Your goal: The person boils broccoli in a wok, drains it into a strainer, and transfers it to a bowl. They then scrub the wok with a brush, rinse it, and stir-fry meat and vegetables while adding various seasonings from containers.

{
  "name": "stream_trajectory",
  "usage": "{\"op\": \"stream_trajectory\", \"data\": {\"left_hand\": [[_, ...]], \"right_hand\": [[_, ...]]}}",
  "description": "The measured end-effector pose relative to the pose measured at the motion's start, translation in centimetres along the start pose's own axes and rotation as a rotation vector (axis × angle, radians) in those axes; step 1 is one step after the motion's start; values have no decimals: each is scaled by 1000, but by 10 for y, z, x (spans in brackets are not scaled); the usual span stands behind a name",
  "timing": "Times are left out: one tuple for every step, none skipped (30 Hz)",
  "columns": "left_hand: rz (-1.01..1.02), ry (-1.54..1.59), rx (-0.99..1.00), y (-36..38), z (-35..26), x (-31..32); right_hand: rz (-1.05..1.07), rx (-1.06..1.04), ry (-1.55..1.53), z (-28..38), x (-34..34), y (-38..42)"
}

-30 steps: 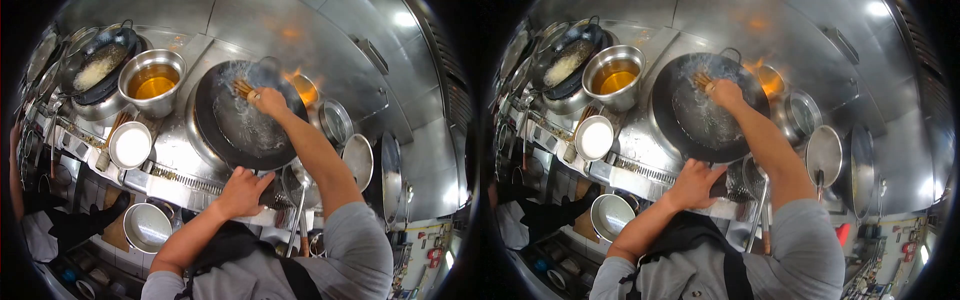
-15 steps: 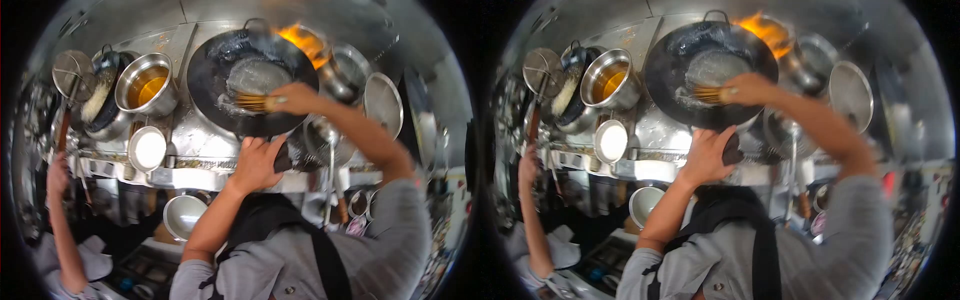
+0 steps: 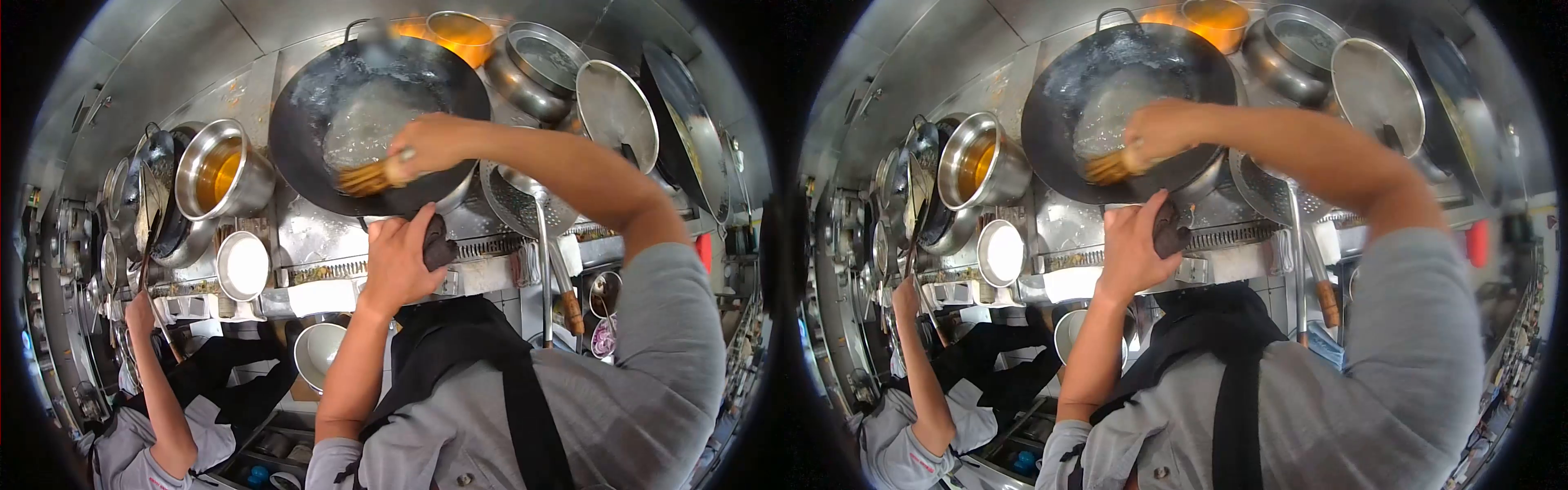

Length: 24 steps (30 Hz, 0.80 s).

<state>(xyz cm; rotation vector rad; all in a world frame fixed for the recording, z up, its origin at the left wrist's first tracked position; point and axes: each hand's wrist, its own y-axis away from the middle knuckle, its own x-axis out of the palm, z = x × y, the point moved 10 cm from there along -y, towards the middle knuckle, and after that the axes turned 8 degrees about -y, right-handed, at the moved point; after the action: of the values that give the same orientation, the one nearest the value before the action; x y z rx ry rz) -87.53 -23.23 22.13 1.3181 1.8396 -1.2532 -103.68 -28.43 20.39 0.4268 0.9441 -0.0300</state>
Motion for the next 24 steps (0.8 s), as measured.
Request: {"op": "stream_trajectory", "data": {"left_hand": [[-6,5,-8,0,2,2],[-5,14,-11,-1,1,3],[2,-8,-23,-1,0,2],[5,-6,-14,-3,0,2],[6,1,-10,-1,0,2],[5,10,-12,0,0,1],[-13,-6,2,-5,1,-1],[-20,-16,10,-5,1,-2],[-20,-20,10,1,-2,-1],[-29,2,15,0,-3,-3],[-37,19,22,-2,-3,-5],[-34,33,25,0,-2,-6],[-41,19,27,3,2,-3],[-63,10,25,0,6,-5],[-72,10,27,0,5,-6],[-70,17,37,3,1,-5],[-79,24,36,2,1,-8],[-71,21,43,1,1,-7],[-59,23,40,3,1,-7],[-48,23,37,5,2,-6],[-64,12,51,7,4,-4],[-64,8,44,8,4,-6],[-64,14,36,9,3,-8],[-77,21,35,6,2,-9]], "right_hand": [[1,-27,97,2,-11,3],[0,-49,189,0,-17,3],[42,-80,436,6,-15,-31],[-132,3,271,-5,-37,-71],[-298,83,107,-15,-52,-96],[-401,118,14,-15,-55,-104],[-507,147,-72,-12,-62,-107],[-604,181,-167,-13,-60,-103],[-482,156,-74,-8,-30,-100],[-375,122,36,-6,-14,-90],[-301,40,97,2,-4,-61],[-223,-43,147,11,3,-25],[-197,-90,196,9,-3,5],[-175,-143,255,13,-16,19],[-42,-5,366,4,-26,4],[92,145,465,-16,-38,-14],[-14,202,508,-31,-55,-48],[-220,258,385,-39,-78,-79],[-415,307,258,-40,-93,-96],[-410,418,135,-34,-90,-100],[-427,315,87,-14,-82,-100],[-458,314,40,-10,-66,-102],[-484,322,-1,-14,-45,-97],[-446,265,35,-8,-28,-84]]}}
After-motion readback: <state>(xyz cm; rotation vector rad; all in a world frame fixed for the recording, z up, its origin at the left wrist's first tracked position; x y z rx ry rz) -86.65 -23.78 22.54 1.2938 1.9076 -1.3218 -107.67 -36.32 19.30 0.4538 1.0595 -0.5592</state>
